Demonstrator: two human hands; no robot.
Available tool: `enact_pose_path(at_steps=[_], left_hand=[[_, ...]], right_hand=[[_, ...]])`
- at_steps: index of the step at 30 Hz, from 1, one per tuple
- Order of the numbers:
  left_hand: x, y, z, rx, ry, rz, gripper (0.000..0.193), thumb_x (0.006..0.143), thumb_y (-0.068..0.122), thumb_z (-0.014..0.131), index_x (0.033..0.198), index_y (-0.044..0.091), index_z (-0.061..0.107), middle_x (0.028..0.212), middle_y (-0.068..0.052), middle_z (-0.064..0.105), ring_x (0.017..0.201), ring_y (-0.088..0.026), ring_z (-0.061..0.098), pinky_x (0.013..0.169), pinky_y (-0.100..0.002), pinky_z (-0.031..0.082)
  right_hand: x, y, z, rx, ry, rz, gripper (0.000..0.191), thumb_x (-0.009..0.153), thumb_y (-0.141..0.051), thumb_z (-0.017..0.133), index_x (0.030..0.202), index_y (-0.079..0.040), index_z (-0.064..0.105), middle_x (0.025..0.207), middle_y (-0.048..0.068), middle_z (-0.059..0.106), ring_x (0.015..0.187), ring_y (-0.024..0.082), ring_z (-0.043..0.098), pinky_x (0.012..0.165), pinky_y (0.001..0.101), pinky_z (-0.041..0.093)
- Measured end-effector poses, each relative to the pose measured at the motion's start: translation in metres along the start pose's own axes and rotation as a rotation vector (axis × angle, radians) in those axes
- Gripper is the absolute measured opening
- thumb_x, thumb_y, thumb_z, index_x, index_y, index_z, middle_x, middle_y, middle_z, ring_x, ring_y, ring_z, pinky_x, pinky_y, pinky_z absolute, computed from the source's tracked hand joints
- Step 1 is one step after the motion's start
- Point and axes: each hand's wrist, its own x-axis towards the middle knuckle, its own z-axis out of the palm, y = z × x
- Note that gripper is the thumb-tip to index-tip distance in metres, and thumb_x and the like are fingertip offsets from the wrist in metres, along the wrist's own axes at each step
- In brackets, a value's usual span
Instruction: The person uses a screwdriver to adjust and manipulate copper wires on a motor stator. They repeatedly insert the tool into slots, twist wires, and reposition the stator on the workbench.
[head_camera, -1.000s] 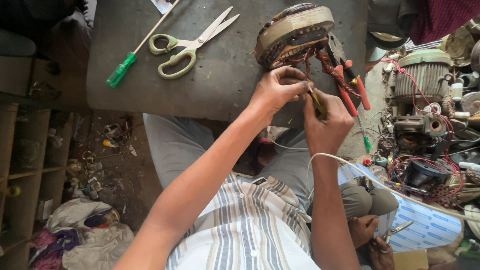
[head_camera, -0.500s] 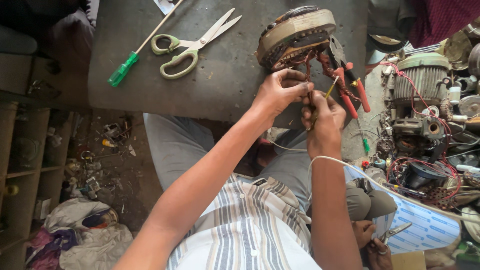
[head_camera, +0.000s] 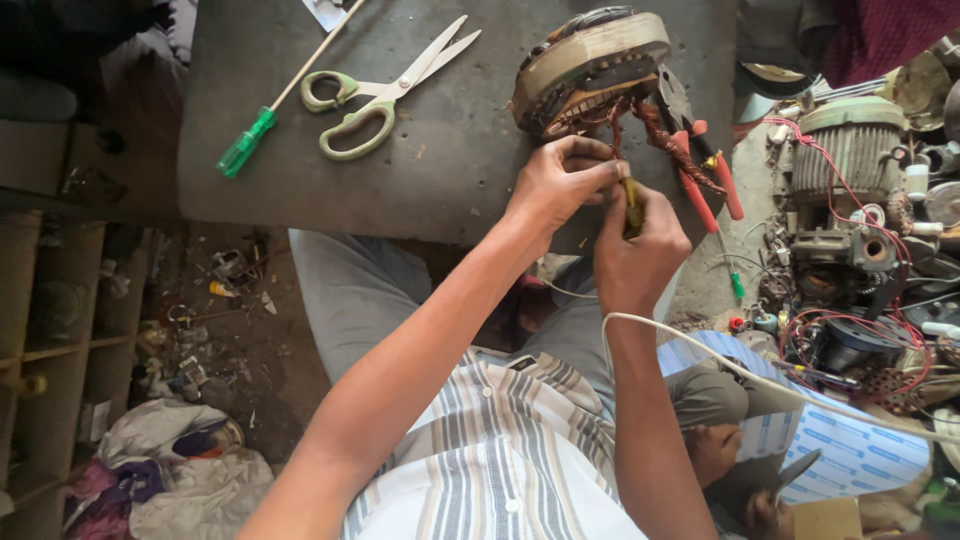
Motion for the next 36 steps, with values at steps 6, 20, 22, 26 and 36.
enact_pose_path(at_steps=[6,20,22,26,36], left_hand=[[-0.014,0.006,0.008,0.266,0.114,0.21,0.03,0.092,0.025,0.072,0.109,0.001,0.072,0.097,-0.009,0.08,0.089,-0.018,0.077,0.077,-0.033,0.062],[-0.011,0.023,0.022,0.586,0.221,0.314,0.056,0.095,0.024,0.056,0.14,-0.005,0.041,0.07,-0.016,0.073,0.06,-0.027,0.074,0.058,-0.041,0.057],[-0.003,0.023,0.027,0.467,0.222,0.213,0.051,0.094,0.026,0.056,0.133,-0.005,0.043,0.072,-0.012,0.073,0.054,-0.021,0.07,0.05,-0.037,0.056],[0.011,0.018,0.034,0.278,0.266,0.174,0.049,0.096,0.029,0.057,0.127,-0.004,0.04,0.075,-0.009,0.071,0.054,-0.011,0.065,0.046,-0.028,0.052],[0.033,-0.006,0.045,0.531,0.539,0.282,0.047,0.096,0.036,0.055,0.119,-0.004,0.05,0.087,-0.016,0.074,0.086,-0.032,0.072,0.081,-0.044,0.054]], right_hand=[[0.01,0.024,0.003,0.471,-0.185,0.502,0.02,0.102,-0.023,0.071,0.103,-0.003,0.072,0.079,-0.002,0.068,0.061,0.005,0.057,0.055,0.0238,0.046],[-0.005,0.057,0.007,0.515,-0.153,0.222,0.02,0.101,-0.016,0.075,0.111,0.001,0.071,0.094,0.004,0.073,0.084,0.007,0.063,0.076,0.0256,0.053],[-0.006,0.06,0.005,0.508,-0.153,0.168,0.018,0.103,-0.014,0.072,0.111,0.002,0.071,0.094,0.006,0.074,0.085,0.008,0.065,0.077,0.0258,0.054],[-0.008,0.064,0.002,0.508,-0.161,0.153,0.016,0.104,-0.012,0.069,0.111,0.003,0.07,0.092,0.008,0.074,0.083,0.01,0.067,0.075,0.0262,0.054],[-0.006,0.067,-0.005,0.481,-0.132,0.033,0.011,0.103,-0.007,0.068,0.108,0.003,0.069,0.092,0.011,0.073,0.082,0.014,0.071,0.074,0.0287,0.054]])
